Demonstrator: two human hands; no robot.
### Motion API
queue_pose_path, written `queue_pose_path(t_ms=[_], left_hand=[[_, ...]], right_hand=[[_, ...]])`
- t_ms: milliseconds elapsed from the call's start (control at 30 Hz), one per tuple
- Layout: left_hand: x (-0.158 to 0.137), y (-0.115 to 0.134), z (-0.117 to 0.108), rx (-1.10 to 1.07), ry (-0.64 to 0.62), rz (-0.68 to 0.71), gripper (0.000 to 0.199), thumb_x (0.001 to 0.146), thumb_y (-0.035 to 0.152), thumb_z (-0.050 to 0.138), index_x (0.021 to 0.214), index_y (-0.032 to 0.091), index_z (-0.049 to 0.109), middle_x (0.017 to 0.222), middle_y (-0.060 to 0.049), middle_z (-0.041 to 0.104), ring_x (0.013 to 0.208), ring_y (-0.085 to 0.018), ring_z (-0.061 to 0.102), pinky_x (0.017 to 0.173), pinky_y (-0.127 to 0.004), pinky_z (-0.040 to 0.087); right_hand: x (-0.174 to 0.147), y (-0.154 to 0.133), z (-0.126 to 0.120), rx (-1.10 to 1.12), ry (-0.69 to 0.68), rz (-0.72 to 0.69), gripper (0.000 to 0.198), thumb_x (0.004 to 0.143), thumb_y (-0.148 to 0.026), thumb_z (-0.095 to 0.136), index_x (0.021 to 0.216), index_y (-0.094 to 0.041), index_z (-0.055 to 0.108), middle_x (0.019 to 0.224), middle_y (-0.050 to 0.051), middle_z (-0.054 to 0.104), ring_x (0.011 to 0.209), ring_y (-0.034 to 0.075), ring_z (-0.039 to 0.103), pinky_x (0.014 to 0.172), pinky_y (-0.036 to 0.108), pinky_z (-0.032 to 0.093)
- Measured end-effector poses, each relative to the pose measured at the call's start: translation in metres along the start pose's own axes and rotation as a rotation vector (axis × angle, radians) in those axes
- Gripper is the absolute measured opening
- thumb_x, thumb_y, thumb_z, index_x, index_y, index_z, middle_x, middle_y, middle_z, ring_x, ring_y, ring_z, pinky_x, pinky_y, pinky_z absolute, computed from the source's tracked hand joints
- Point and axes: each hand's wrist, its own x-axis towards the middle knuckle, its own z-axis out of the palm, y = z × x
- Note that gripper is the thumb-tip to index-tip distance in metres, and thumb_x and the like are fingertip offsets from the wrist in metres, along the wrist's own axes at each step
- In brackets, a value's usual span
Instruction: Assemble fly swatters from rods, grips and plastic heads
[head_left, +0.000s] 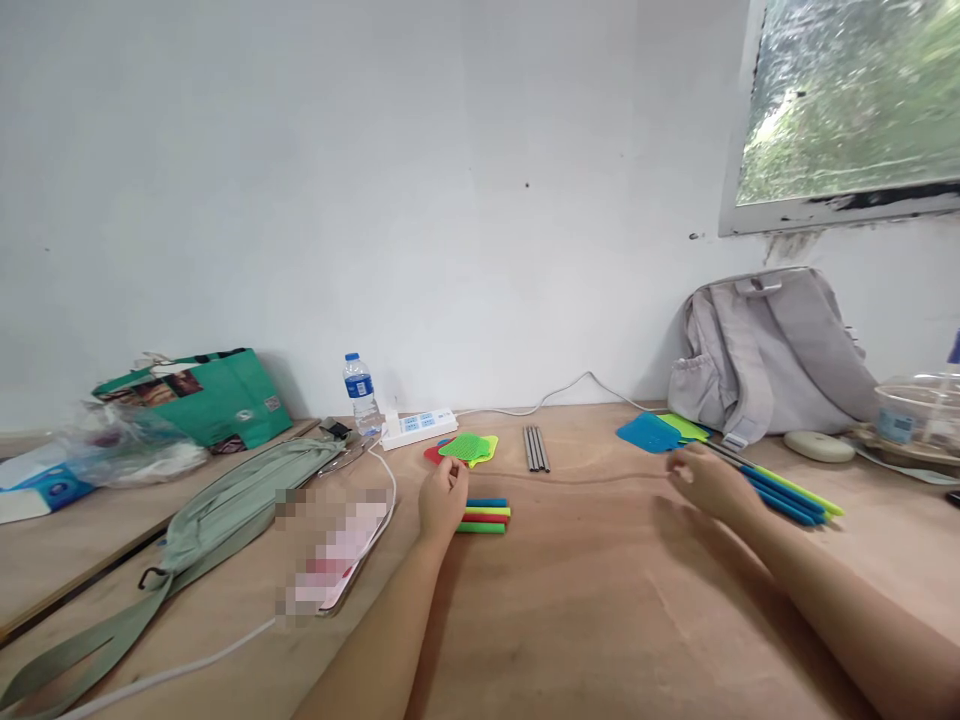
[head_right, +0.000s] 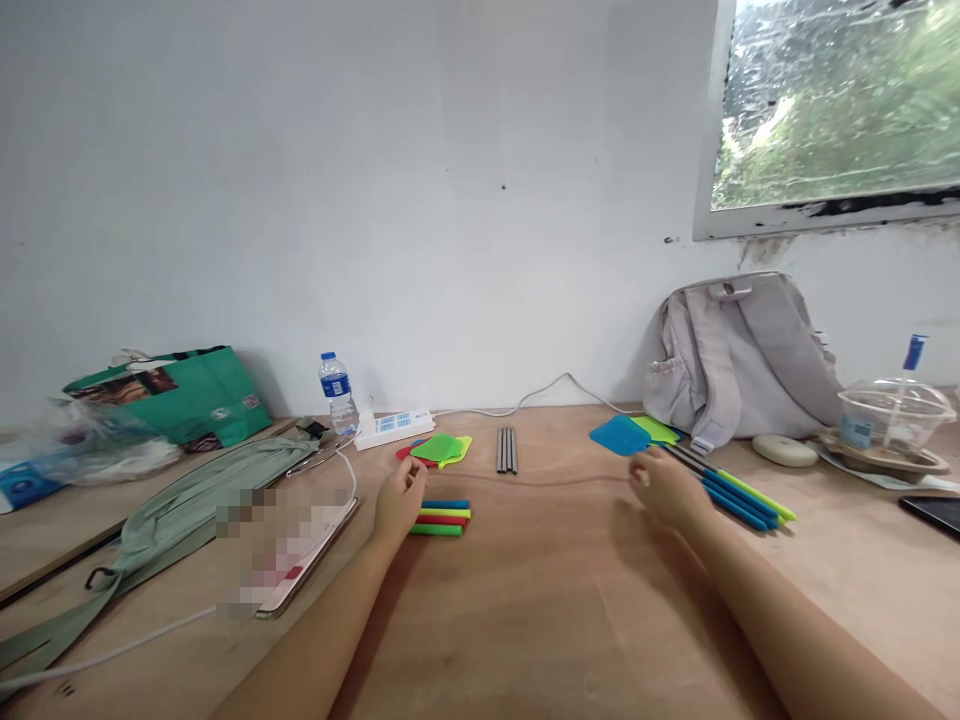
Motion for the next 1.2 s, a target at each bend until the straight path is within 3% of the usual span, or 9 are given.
queue_pose_path(t_ms=[100,167,267,400,567,733,867,1000,1200], left_hand=[[0.005,-0.008,-0.001,0.076,0.012,-0.003,0.004,0.068,0.019,0.051,0.064,0.021,0.051,0.059,0.003,0.053,0.052,-0.012,0.046,0.052,-0.022,0.028],[0.008,-0.014,-0.001,0.109,0.001,-0.014,0.006,0.067,0.017,0.051,0.063,0.021,0.051,0.059,0.003,0.053,0.052,-0.012,0.047,0.053,-0.022,0.028],[0.010,-0.023,-0.002,0.140,-0.021,-0.031,0.011,0.068,0.017,0.049,0.058,0.021,0.051,0.055,0.003,0.052,0.052,-0.013,0.047,0.053,-0.022,0.028],[0.011,-0.032,-0.002,0.156,-0.027,-0.035,0.012,0.068,0.019,0.049,0.056,0.020,0.051,0.052,0.003,0.050,0.051,-0.013,0.046,0.052,-0.022,0.029],[0.020,-0.051,-0.005,0.145,-0.013,0.003,0.013,0.068,0.015,0.043,0.062,0.019,0.054,0.060,0.002,0.054,0.056,-0.013,0.050,0.056,-0.024,0.038],[0.040,-0.065,-0.011,0.163,0.033,0.084,0.030,0.070,0.008,0.034,0.083,0.017,0.059,0.089,-0.006,0.060,0.087,-0.018,0.055,0.078,-0.033,0.043],[0.054,-0.066,-0.010,0.220,-0.107,0.224,0.048,0.065,0.001,0.034,0.101,0.021,0.059,0.106,-0.003,0.059,0.106,-0.017,0.048,0.098,-0.034,0.030],[0.062,-0.069,-0.003,0.386,-0.330,0.313,0.057,0.065,0.002,0.038,0.117,0.023,0.051,0.119,-0.003,0.054,0.115,-0.021,0.042,0.101,-0.040,0.025],[0.062,-0.072,0.000,0.458,-0.355,0.315,0.047,0.072,0.008,0.040,0.115,0.023,0.053,0.117,-0.007,0.055,0.111,-0.026,0.045,0.097,-0.045,0.026]], right_hand=[[-0.009,-0.054,0.023,0.150,-0.196,-0.258,0.018,0.068,-0.016,0.045,0.081,-0.022,0.057,0.083,0.004,0.059,0.072,0.017,0.054,0.065,0.026,0.037],[-0.012,-0.087,0.037,0.225,-0.303,-0.338,0.022,0.070,-0.014,0.043,0.087,-0.020,0.053,0.082,0.004,0.058,0.069,0.016,0.053,0.063,0.026,0.035],[-0.006,-0.125,0.054,0.228,-0.319,-0.346,0.028,0.069,-0.014,0.044,0.097,-0.020,0.048,0.090,0.004,0.056,0.073,0.016,0.052,0.061,0.024,0.032],[0.011,-0.151,0.069,0.178,-0.285,-0.264,0.025,0.072,-0.016,0.045,0.097,-0.018,0.047,0.097,0.007,0.052,0.081,0.017,0.050,0.062,0.024,0.029],[0.022,-0.153,0.078,0.179,-0.291,-0.222,0.019,0.075,-0.020,0.046,0.094,-0.018,0.050,0.093,0.007,0.051,0.078,0.017,0.050,0.060,0.024,0.027],[0.023,-0.147,0.081,0.202,-0.296,-0.204,0.018,0.076,-0.022,0.047,0.093,-0.017,0.049,0.090,0.007,0.052,0.077,0.017,0.050,0.062,0.024,0.029],[0.024,-0.144,0.084,0.203,-0.292,-0.184,0.010,0.077,-0.021,0.046,0.085,-0.018,0.051,0.088,0.006,0.053,0.077,0.016,0.050,0.061,0.024,0.029],[0.025,-0.138,0.086,0.219,-0.293,-0.133,0.006,0.074,-0.019,0.048,0.068,-0.017,0.048,0.073,0.004,0.054,0.069,0.015,0.048,0.057,0.024,0.027],[0.026,-0.127,0.083,0.333,-0.293,-0.081,0.018,0.066,-0.016,0.051,0.055,-0.019,0.038,0.057,-0.001,0.047,0.057,0.013,0.042,0.052,0.023,0.024]])
